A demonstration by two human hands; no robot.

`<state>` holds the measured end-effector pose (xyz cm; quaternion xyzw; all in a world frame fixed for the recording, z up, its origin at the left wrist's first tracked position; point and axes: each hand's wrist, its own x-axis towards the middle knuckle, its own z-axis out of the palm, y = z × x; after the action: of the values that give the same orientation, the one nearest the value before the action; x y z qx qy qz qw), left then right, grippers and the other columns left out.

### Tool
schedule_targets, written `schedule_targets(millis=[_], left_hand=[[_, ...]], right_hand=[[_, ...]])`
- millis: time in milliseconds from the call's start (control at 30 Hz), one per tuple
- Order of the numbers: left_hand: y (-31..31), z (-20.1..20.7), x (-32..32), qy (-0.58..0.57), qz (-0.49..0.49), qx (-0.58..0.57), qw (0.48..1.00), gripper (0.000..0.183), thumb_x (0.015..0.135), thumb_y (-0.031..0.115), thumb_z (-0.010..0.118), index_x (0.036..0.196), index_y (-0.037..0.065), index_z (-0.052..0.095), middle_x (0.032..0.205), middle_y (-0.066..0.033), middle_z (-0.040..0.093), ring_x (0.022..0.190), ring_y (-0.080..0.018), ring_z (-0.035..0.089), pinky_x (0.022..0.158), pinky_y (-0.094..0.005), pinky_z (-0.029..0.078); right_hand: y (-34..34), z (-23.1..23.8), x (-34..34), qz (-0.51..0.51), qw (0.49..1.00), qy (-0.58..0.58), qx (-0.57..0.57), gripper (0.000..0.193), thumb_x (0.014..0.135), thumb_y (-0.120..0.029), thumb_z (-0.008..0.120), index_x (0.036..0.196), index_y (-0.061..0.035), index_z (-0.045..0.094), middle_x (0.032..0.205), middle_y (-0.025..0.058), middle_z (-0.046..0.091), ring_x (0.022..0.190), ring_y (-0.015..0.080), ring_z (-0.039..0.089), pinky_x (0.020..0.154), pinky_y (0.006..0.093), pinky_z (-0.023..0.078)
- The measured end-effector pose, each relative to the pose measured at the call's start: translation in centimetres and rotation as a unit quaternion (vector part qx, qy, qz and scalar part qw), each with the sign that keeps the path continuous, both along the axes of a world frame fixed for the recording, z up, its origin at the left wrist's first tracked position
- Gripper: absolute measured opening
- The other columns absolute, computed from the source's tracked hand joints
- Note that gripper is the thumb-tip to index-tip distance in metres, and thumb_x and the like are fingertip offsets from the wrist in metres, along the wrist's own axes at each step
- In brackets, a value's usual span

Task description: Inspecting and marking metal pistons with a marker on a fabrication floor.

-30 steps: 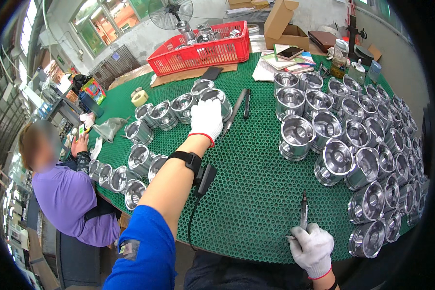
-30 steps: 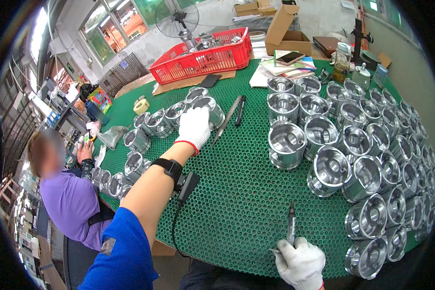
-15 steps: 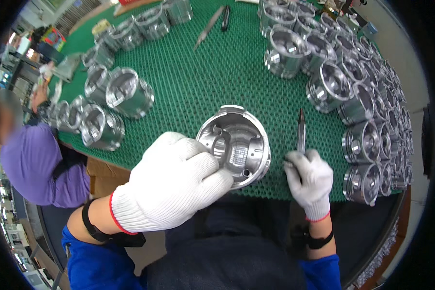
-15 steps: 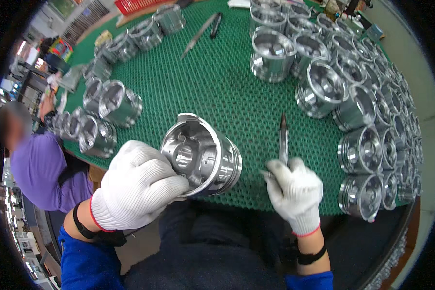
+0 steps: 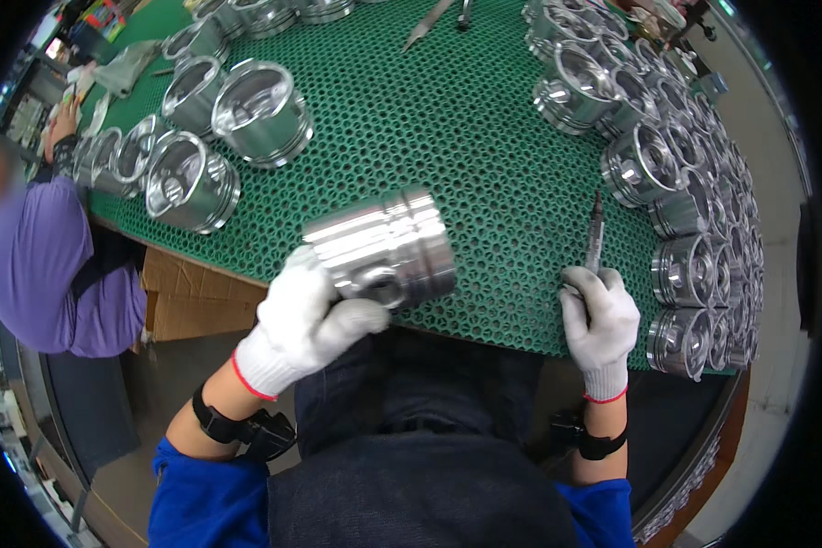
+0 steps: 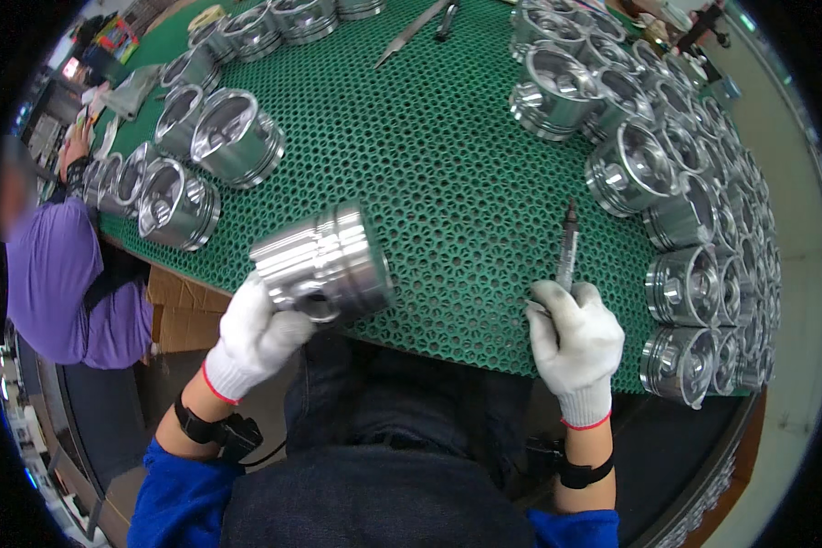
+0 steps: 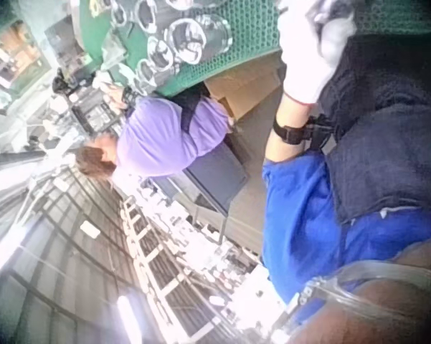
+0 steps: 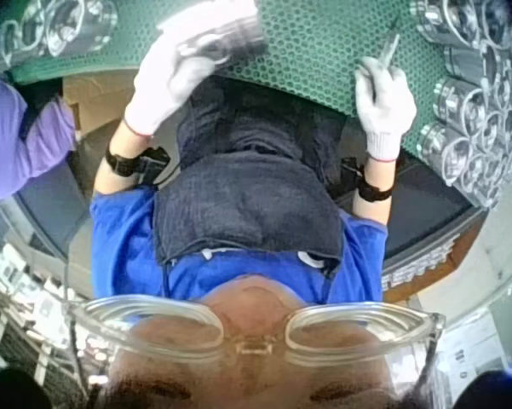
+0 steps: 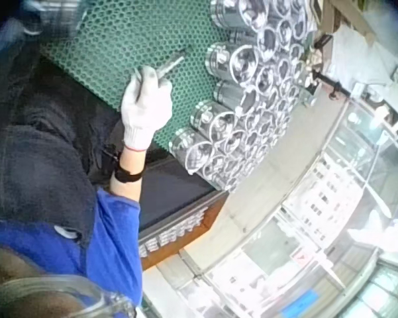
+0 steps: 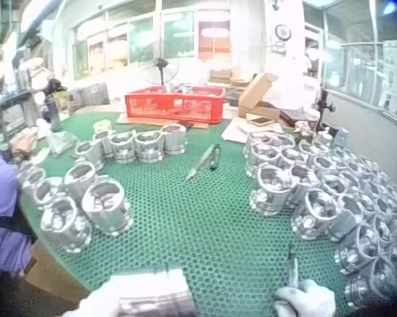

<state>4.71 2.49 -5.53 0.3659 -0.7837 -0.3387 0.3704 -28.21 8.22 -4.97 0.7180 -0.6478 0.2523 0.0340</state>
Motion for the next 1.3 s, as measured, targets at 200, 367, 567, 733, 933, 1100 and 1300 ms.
schedule_targets(millis=[200, 367, 567, 733, 933, 1100, 1300], left_hand=[[2.1, 0.9, -0.7, -0.098, -0.061, -0.019, 0.993, 0.045, 0.071, 0.026, 0.083, 0.108, 0.004, 0.068, 0.113, -0.0169, 0.064, 0.102, -0.0355, 0.061, 0.09, -0.0439, 0.049], [3.7, -0.4, -0.4, -0.193, -0.01, -0.116, 0.974, 0.064, 0.058, 0.029, 0.09, 0.111, 0.005, 0.065, 0.109, -0.0133, 0.061, 0.103, -0.0372, 0.059, 0.088, -0.044, 0.051], [3.5, -1.0, -0.3, -0.19, -0.043, -0.107, 0.975, 0.067, 0.057, 0.023, 0.088, 0.116, 0.005, 0.062, 0.112, -0.0144, 0.061, 0.107, -0.0379, 0.057, 0.089, -0.0455, 0.05], [4.1, -1.0, -0.1, -0.184, -0.037, -0.099, 0.977, 0.067, 0.057, 0.022, 0.088, 0.116, 0.005, 0.062, 0.115, -0.0151, 0.06, 0.108, -0.038, 0.057, 0.09, -0.0467, 0.049], [4.3, -1.0, -0.7, -0.172, -0.049, -0.156, 0.972, 0.058, 0.06, 0.023, 0.087, 0.111, 0.005, 0.065, 0.106, -0.0141, 0.064, 0.102, -0.0348, 0.061, 0.093, -0.0466, 0.048], [3.4, -1.4, -0.5, -0.182, -0.055, -0.129, 0.973, 0.058, 0.059, 0.024, 0.086, 0.11, 0.005, 0.067, 0.104, -0.0134, 0.065, 0.1, -0.0338, 0.062, 0.093, -0.0472, 0.048], [1.8, 0.9, -0.7, -0.168, -0.064, -0.171, 0.969, 0.054, 0.062, 0.023, 0.086, 0.11, 0.007, 0.067, 0.103, -0.0137, 0.065, 0.097, -0.0353, 0.062, 0.09, -0.0467, 0.049]], right_hand=[[-0.4, -0.4, -0.2, 0.0, 1.0, -0.005, 0.013, 0.022, 0.077, -0.011, 0.071, 0.099, -0.0138, 0.07, 0.085, 0.0114, 0.064, 0.068, 0.0292, 0.065, 0.062, 0.0369, 0.052], [-0.7, -0.4, -0.1, -0.008, 1.0, -0.002, 0.018, 0.022, 0.077, -0.01, 0.071, 0.099, -0.0134, 0.07, 0.086, 0.0115, 0.065, 0.068, 0.0294, 0.065, 0.063, 0.0367, 0.052], [-0.3, 0.8, -0.5, 0.015, 0.995, -0.067, 0.07, 0.031, 0.079, -0.005, 0.067, 0.109, -0.0092, 0.069, 0.093, 0.0135, 0.065, 0.079, 0.0276, 0.066, 0.073, 0.0342, 0.053], [2.8, 4.8, -1.4, 0.12, 0.869, -0.472, 0.092, 0.063, 0.075, -0.01, 0.067, 0.135, 0.0013, 0.051, 0.11, 0.0201, 0.064, 0.087, 0.0205, 0.066, 0.074, 0.0292, 0.053], [2.4, 7.6, 2.4, 0.185, 0.819, -0.536, 0.086, 0.046, 0.083, -0.031, 0.075, 0.112, -0.0042, 0.052, 0.079, 0.0125, 0.06, 0.056, 0.0136, 0.058, 0.048, 0.0227, 0.046], [0.4, 7.2, 3.8, 0.255, 0.711, -0.632, 0.171, 0.028, 0.092, -0.028, 0.07, 0.087, -0.0042, 0.056, 0.055, 0.0038, 0.055, 0.035, 0.0107, 0.047, 0.033, 0.0239, 0.039], [0.2, 10.1, 2.4, 0.097, 0.852, -0.495, 0.144, 0.042, 0.07, -0.017, 0.085, 0.105, -0.0026, 0.066, 0.094, 0.0104, 0.07, 0.081, 0.022, 0.07, 0.071, 0.0335, 0.056]])
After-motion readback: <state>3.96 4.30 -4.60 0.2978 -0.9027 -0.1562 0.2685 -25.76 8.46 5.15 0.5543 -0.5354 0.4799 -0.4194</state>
